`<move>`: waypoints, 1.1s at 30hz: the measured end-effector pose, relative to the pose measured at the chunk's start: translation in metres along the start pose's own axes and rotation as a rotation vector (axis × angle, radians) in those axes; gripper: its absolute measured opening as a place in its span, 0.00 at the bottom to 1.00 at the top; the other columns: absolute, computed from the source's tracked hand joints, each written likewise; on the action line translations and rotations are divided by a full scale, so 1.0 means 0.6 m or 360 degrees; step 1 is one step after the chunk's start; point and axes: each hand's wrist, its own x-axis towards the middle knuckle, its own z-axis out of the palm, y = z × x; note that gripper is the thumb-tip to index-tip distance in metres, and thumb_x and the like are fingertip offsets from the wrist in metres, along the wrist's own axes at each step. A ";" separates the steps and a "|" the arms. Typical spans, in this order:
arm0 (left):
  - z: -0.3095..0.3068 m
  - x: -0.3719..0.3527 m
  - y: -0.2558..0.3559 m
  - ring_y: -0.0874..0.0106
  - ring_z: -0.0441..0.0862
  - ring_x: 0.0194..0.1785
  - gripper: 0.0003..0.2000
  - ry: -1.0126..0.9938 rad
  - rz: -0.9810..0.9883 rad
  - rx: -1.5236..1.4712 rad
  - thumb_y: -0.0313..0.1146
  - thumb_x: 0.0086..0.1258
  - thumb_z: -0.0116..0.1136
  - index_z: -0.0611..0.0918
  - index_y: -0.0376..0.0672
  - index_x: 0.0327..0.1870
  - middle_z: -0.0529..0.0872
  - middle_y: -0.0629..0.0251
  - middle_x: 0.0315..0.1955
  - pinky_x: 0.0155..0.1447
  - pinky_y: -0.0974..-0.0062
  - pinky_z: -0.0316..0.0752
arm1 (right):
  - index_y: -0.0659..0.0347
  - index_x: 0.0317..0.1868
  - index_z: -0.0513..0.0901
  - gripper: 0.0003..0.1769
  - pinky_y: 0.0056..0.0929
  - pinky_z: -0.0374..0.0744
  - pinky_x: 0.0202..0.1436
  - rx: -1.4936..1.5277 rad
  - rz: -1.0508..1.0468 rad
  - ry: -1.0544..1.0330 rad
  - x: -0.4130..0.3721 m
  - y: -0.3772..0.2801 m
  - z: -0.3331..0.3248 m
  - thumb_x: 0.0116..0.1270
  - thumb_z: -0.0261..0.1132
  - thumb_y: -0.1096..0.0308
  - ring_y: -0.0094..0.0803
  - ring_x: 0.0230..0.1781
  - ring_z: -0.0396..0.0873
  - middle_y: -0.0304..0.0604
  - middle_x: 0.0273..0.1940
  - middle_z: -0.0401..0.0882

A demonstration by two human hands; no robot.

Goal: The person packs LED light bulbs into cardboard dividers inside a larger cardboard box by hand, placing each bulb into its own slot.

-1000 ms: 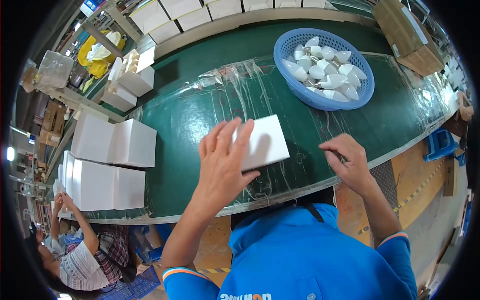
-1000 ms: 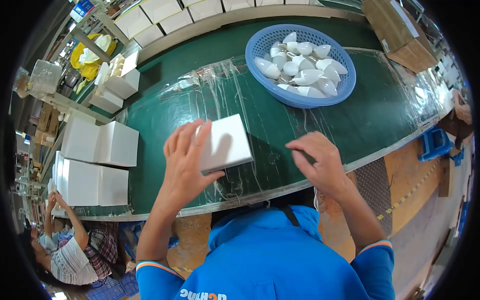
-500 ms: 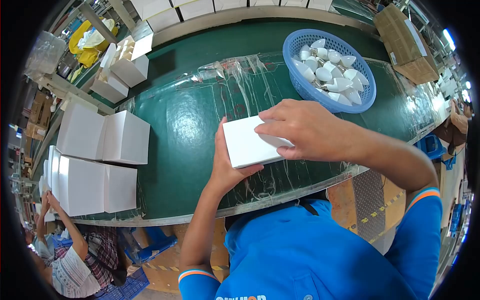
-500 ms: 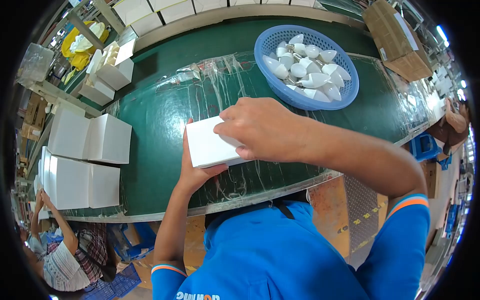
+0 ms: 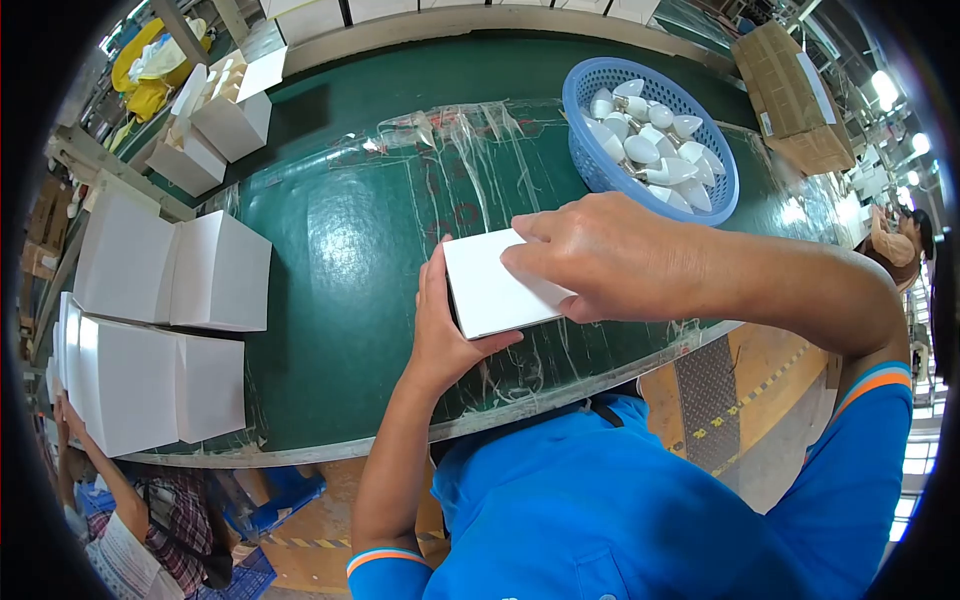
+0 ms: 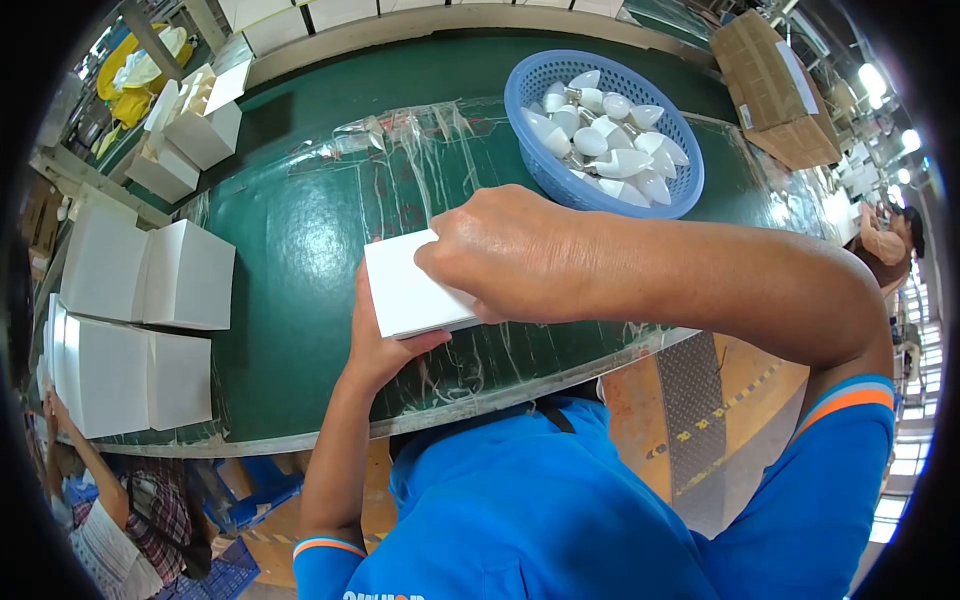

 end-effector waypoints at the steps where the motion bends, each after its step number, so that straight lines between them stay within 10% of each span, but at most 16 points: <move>1: 0.001 0.000 -0.003 0.51 0.67 0.67 0.65 0.0004 0.0030 0.0039 0.44 0.32 0.85 0.54 0.38 0.75 0.68 0.51 0.64 0.71 0.56 0.61 | 0.66 0.40 0.76 0.21 0.44 0.81 0.32 0.0010 -0.0014 0.0025 0.001 0.000 0.000 0.44 0.73 0.74 0.51 0.32 0.83 0.54 0.37 0.78; 15: 0.004 -0.006 -0.016 0.53 0.68 0.64 0.65 0.0005 -0.0021 -0.0091 0.41 0.32 0.86 0.53 0.36 0.75 0.68 0.52 0.61 0.69 0.58 0.64 | 0.75 0.43 0.74 0.24 0.44 0.85 0.42 -0.0112 0.0205 -0.0059 0.001 -0.036 0.017 0.46 0.72 0.75 0.60 0.47 0.81 0.75 0.52 0.74; 24: 0.004 -0.009 -0.003 0.62 0.73 0.64 0.63 -0.0066 -0.0193 -0.0381 0.30 0.33 0.85 0.52 0.37 0.73 0.72 0.56 0.61 0.67 0.62 0.69 | 0.76 0.36 0.76 0.14 0.47 0.84 0.29 0.0037 0.0167 0.0182 0.009 -0.033 0.028 0.51 0.66 0.74 0.56 0.35 0.82 0.61 0.34 0.76; 30: 0.007 -0.005 -0.007 0.61 0.74 0.60 0.54 0.0055 -0.0084 -0.0168 0.34 0.31 0.87 0.63 0.38 0.65 0.73 0.57 0.57 0.65 0.63 0.69 | 0.78 0.50 0.73 0.29 0.52 0.85 0.38 -0.0106 0.0192 -0.0113 0.014 -0.033 0.015 0.48 0.71 0.73 0.67 0.48 0.79 0.82 0.48 0.72; 33: 0.008 -0.015 -0.031 0.58 0.73 0.60 0.52 -0.0017 -0.0042 -0.0171 0.37 0.34 0.86 0.64 0.38 0.65 0.73 0.57 0.56 0.67 0.61 0.67 | 0.69 0.49 0.75 0.21 0.48 0.82 0.34 -0.0031 0.0144 -0.0045 0.033 -0.011 -0.005 0.58 0.65 0.65 0.54 0.33 0.85 0.59 0.30 0.82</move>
